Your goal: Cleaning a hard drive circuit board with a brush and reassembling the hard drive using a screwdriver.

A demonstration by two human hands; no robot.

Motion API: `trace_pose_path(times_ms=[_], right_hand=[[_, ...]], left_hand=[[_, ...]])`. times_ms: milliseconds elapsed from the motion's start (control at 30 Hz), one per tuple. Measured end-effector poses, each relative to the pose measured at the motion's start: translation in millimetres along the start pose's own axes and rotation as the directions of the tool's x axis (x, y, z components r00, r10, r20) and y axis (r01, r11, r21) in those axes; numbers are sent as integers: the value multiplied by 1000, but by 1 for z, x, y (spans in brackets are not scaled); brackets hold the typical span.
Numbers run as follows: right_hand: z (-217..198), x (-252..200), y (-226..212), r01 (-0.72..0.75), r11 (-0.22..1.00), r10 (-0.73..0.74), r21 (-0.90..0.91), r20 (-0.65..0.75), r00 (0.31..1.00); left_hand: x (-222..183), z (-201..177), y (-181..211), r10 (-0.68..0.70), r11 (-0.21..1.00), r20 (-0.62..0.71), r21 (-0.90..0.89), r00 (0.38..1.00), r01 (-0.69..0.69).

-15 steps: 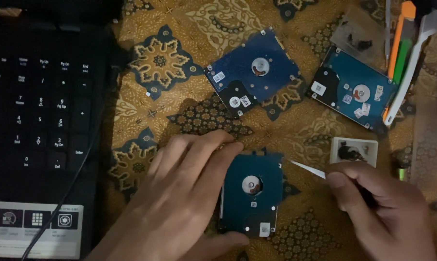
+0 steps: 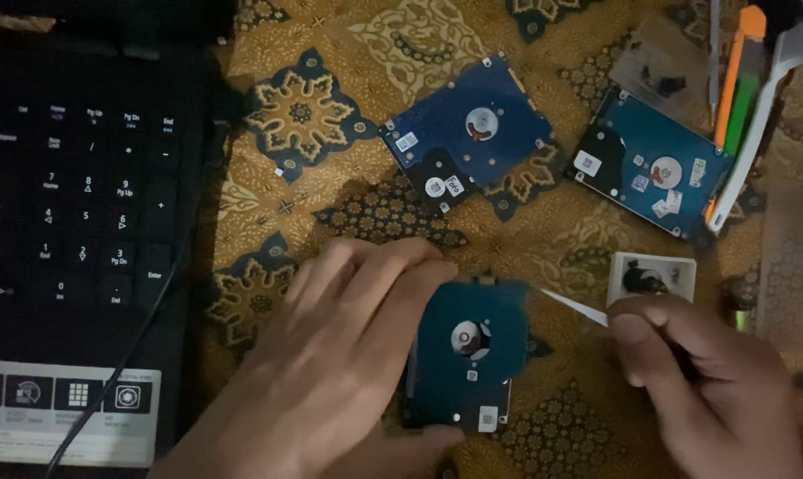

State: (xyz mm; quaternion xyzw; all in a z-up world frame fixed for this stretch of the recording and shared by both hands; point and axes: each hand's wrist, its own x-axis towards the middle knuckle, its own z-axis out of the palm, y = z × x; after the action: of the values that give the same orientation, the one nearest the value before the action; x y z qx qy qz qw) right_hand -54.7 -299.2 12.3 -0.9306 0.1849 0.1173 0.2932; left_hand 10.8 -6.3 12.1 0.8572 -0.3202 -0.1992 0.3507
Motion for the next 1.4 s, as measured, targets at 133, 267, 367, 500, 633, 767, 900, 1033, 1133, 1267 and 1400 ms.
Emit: trace_pose_path(times_ms=[133,267,367,500,633,767,900,1033,1133,1267,1400], right_hand=[[0,-6,17,-65,996,67,57,-22,998],[3,-16,-18,-13,985,40,170,-155,987],[7,-24,-15,130,948,-79,291,-182,980],[4,-35,2,-2,961,64,278,-216,974],[12,-40,7,111,853,7,509,-225,974],[19,-41,-3,230,877,-104,421,-302,948],[27,-42,-4,233,821,-34,521,-363,931],[27,-35,5,429,679,-291,596,-318,903],[38,-43,-3,364,541,-178,758,-320,931],[27,-57,-33,2,532,150,847,-97,984],[27,-48,-39,284,478,-188,831,-219,958]], left_hand=[[-7,-1,1,-30,997,-11,-65,999,29],[-9,-13,15,-204,931,33,-301,978,205],[-12,-17,22,-441,742,90,-523,893,419],[-21,-22,28,-352,671,-24,-703,936,234],[-22,-23,35,-214,436,44,-890,976,136],[-21,-6,13,-154,348,60,-931,986,111],[-35,8,-3,-38,79,1,-997,999,4],[-34,-1,28,-10,-227,91,-970,996,86],[-32,4,40,28,-565,123,-817,992,117],[-38,20,45,2,-552,127,-827,992,107],[-36,17,49,32,-649,278,-724,960,231]])
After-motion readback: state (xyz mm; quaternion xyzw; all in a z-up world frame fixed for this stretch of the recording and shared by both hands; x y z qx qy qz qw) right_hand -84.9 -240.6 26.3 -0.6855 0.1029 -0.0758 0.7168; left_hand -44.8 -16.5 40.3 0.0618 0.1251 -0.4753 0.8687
